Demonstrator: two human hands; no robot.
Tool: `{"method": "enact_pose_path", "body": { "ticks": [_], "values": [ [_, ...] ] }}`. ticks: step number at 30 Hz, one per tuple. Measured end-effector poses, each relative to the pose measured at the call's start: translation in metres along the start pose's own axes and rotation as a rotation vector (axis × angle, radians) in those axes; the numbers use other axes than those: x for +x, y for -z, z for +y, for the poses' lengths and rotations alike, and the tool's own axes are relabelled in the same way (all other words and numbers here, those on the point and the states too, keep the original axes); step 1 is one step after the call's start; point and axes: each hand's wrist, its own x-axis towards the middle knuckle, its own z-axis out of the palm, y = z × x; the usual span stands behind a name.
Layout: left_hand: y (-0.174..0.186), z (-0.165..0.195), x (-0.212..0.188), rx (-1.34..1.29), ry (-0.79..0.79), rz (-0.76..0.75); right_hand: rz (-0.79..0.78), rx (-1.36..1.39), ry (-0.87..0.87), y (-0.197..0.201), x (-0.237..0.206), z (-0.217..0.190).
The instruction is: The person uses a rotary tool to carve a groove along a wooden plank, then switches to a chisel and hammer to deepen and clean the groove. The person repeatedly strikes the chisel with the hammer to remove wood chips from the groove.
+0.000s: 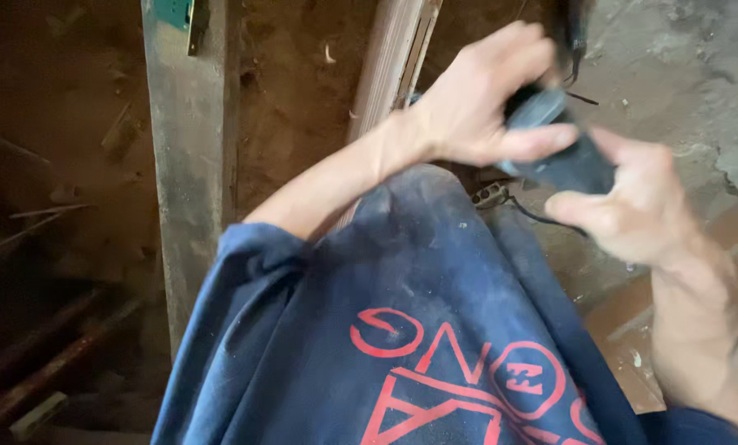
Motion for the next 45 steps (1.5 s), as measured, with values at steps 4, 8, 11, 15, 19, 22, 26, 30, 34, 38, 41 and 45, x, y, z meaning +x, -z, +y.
{"method": "enact_pose_path", "body": {
  "ticks": [4,8,11,15,19,22,26,30,34,38,41,45],
  "values": [
    [-0.001,-0.001,0.019,0.015,-0.009,-0.014,0.097,0.008,0.067,0.000,-0.001,0.021],
    [-0.020,0.003,0.018,0.064,0.082,0.139,0.143,0.088,0.051,-0.005,0.014,0.029],
    [-0.041,-0.001,0.018,0.084,0.152,0.336,0.167,0.158,-0.023,-0.006,0.033,0.030],
    [-0.048,-0.025,0.021,0.108,0.222,0.456,0.171,0.034,0.025,-0.007,0.064,0.030],
    [-0.033,-0.053,0.025,0.115,0.210,0.503,0.175,-0.012,0.032,-0.007,0.092,0.021],
    [-0.018,-0.067,0.030,0.112,0.212,0.517,0.171,-0.035,0.031,-0.007,0.110,0.005],
    [-0.004,-0.079,0.034,0.098,0.236,0.544,0.159,-0.074,-0.038,-0.006,0.129,-0.014],
    [0.000,-0.085,0.035,0.102,0.243,0.554,0.144,-0.100,0.003,-0.004,0.137,-0.020],
    [-0.003,-0.089,0.036,0.113,0.254,0.541,0.135,-0.112,0.021,0.001,0.138,-0.017],
    [0.000,-0.109,0.047,0.118,0.304,0.419,0.092,-0.143,-0.006,0.013,0.151,-0.022],
    [0.011,-0.138,0.061,0.033,0.280,0.336,0.019,-0.207,-0.106,0.024,0.170,-0.035],
    [0.023,-0.170,0.075,-0.294,0.323,0.170,0.011,-0.194,-0.113,0.035,0.189,-0.058]
  ]
}}
